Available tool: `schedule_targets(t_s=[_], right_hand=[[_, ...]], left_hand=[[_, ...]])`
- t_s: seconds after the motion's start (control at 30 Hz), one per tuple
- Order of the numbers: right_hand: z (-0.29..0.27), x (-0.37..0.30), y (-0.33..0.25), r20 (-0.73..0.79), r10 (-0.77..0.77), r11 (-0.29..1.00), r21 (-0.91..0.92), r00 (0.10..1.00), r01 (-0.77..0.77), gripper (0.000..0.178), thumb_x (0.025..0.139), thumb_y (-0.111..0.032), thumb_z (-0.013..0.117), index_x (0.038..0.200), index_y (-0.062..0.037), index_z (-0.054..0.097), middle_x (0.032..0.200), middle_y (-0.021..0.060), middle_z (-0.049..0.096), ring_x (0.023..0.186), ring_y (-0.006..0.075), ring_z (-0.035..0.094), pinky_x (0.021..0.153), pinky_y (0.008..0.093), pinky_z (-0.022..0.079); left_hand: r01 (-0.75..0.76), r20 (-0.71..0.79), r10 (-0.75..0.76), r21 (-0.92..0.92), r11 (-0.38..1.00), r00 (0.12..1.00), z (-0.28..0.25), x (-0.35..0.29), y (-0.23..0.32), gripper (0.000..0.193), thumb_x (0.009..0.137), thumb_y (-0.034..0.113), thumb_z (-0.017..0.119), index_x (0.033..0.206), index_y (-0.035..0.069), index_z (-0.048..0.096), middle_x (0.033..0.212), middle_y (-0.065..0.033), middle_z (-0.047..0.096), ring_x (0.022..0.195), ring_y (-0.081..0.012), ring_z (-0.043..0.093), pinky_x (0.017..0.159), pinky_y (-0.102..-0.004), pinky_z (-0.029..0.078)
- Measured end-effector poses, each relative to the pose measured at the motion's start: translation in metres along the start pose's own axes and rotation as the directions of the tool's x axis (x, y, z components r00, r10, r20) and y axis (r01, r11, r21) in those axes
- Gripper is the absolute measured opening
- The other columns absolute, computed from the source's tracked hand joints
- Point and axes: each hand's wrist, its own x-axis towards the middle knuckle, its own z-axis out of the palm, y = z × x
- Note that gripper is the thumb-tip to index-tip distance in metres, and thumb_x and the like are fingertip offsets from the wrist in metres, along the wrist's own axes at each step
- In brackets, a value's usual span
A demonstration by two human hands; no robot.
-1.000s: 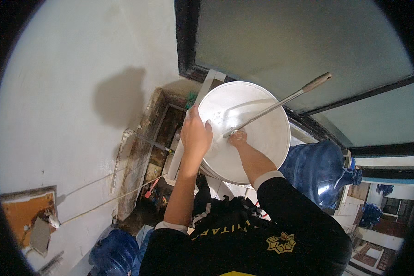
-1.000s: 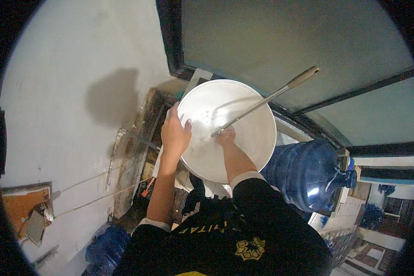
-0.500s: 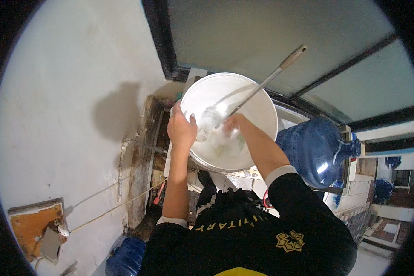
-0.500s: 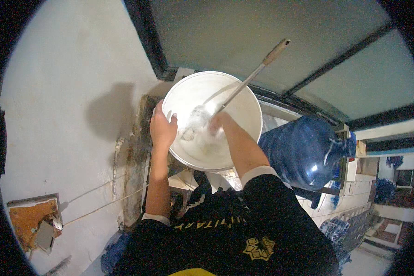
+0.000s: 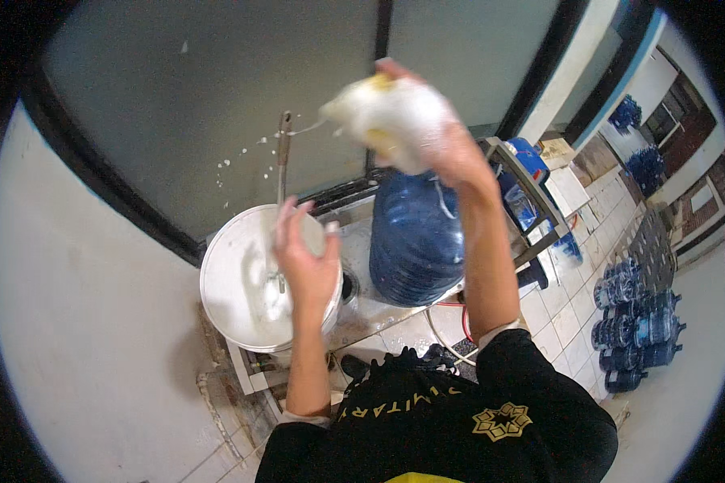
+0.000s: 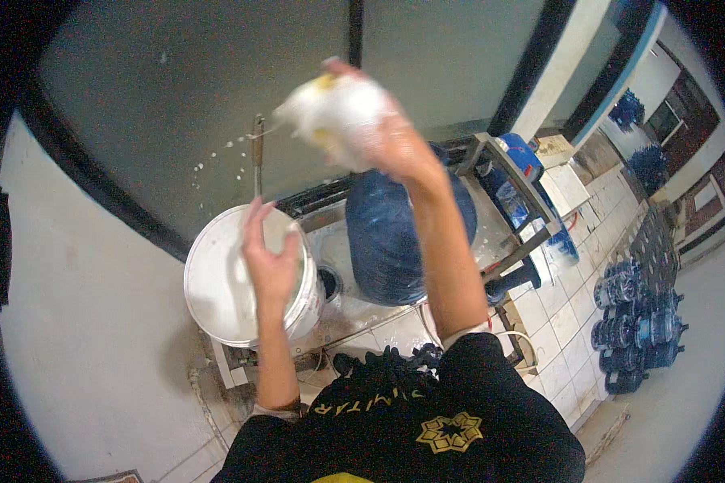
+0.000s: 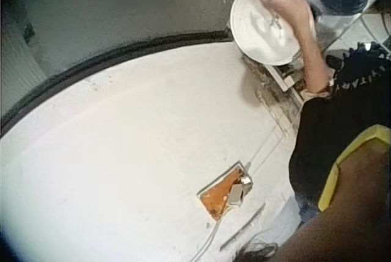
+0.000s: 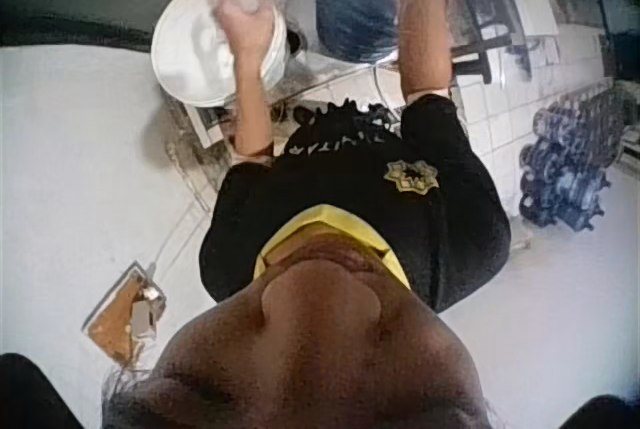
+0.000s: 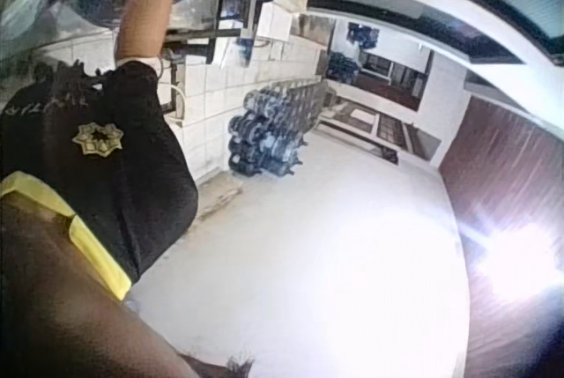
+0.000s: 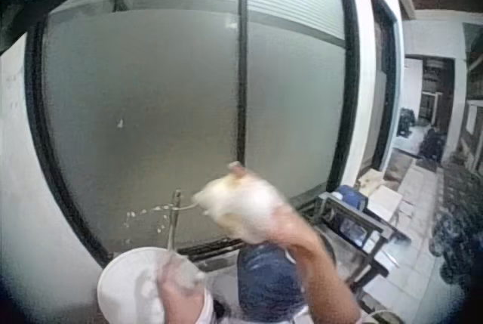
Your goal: The person scrubs the exterior of a large blue water jug with a soapy sponge, rinses it with water from a hose, and places it on a tiled floor among other jugs. They repeat this process for a second jug, scrubbing the exterior and the opening before rinsing and setting it down.
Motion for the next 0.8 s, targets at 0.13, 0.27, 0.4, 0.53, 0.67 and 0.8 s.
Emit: schedule_targets(t_s=[0.13, 0.27, 0.4, 0.53, 0.67, 0.8], right_hand=[[-0.062, -0.068, -0.046, -0.519, -0.07, 0.915, -0.374, 0.852, -0.152, 0.07, 0.086, -0.051, 0.061, 0.142, -0.0126, 0.041, 0.125, 0.0106, 0.055, 0.105, 0.0233, 0.06, 0.079, 0.0353, 0.057], [-0.075, -0.124, -0.035, -0.717, 0.049, 0.926, -0.229, 0.695, -0.3, 0.069, 0.093, -0.05, 0.05, 0.144, -0.0065, 0.036, 0.139, 0.0112, 0.045, 0.122, 0.0217, 0.047, 0.101, 0.0381, 0.04], [-0.077, -0.179, 0.043, -0.442, -0.259, 0.618, -0.759, 0.859, -0.204, 0.054, 0.098, -0.029, 0.042, 0.143, -0.0014, 0.033, 0.142, 0.0185, 0.041, 0.133, 0.0299, 0.038, 0.112, 0.0377, 0.026], [-0.024, -0.187, 0.037, -0.479, -0.139, 0.298, -0.855, 0.867, -0.424, 0.059, 0.084, -0.011, 0.053, 0.139, 0.0023, 0.035, 0.138, 0.0284, 0.041, 0.129, 0.041, 0.04, 0.108, 0.0441, 0.032], [-0.07, -0.178, 0.053, -0.339, -0.152, 0.631, -0.757, 0.929, -0.173, 0.061, 0.082, -0.013, 0.054, 0.138, 0.0033, 0.036, 0.139, 0.0283, 0.04, 0.128, 0.0401, 0.043, 0.107, 0.0432, 0.034], [-0.162, -0.117, 0.123, 0.035, 0.009, 0.682, -0.731, 0.999, 0.019, 0.036, 0.082, -0.019, 0.057, 0.115, -0.0058, 0.062, 0.117, 0.0179, 0.061, 0.111, 0.0359, 0.056, 0.095, 0.0426, 0.044]], left_hand=[[-0.09, 0.201, 0.14, -0.241, 0.966, 0.969, 0.073, 0.005, 0.06, 0.053, 0.08, 0.024, 0.07, 0.122, -0.001, 0.052, 0.129, -0.0209, 0.051, 0.12, -0.0377, 0.048, 0.102, -0.044, 0.037], [-0.063, 0.186, 0.14, -0.366, 0.928, 0.973, 0.149, 0.018, 0.078, 0.054, 0.077, 0.027, 0.074, 0.117, -0.003, 0.053, 0.117, -0.0228, 0.06, 0.108, -0.0342, 0.058, 0.094, -0.04, 0.044], [0.13, 0.244, -0.022, -0.437, 0.89, 0.97, 0.188, 0.021, 0.115, 0.042, 0.072, 0.027, 0.078, 0.098, -0.002, 0.062, 0.09, -0.0165, 0.069, 0.082, -0.0266, 0.067, 0.077, -0.0365, 0.051], [0.136, 0.089, -0.113, -0.322, 0.937, 0.99, 0.205, 0.02, 0.103, 0.035, 0.064, 0.021, 0.081, 0.085, 0.0, 0.064, 0.076, -0.0118, 0.068, 0.068, -0.0222, 0.067, 0.068, -0.0351, 0.051], [0.139, 0.067, -0.124, -0.291, 0.947, 0.99, 0.199, 0.02, 0.096, 0.03, 0.063, 0.015, 0.079, 0.084, 0.0, 0.064, 0.076, -0.0094, 0.068, 0.069, -0.0172, 0.065, 0.069, -0.0316, 0.051], [0.084, -0.014, -0.092, -0.3, 0.95, 0.996, 0.203, 0.012, 0.107, 0.026, 0.066, 0.011, 0.077, 0.085, -0.001, 0.066, 0.08, -0.0064, 0.068, 0.072, -0.0139, 0.064, 0.072, -0.0291, 0.051]])
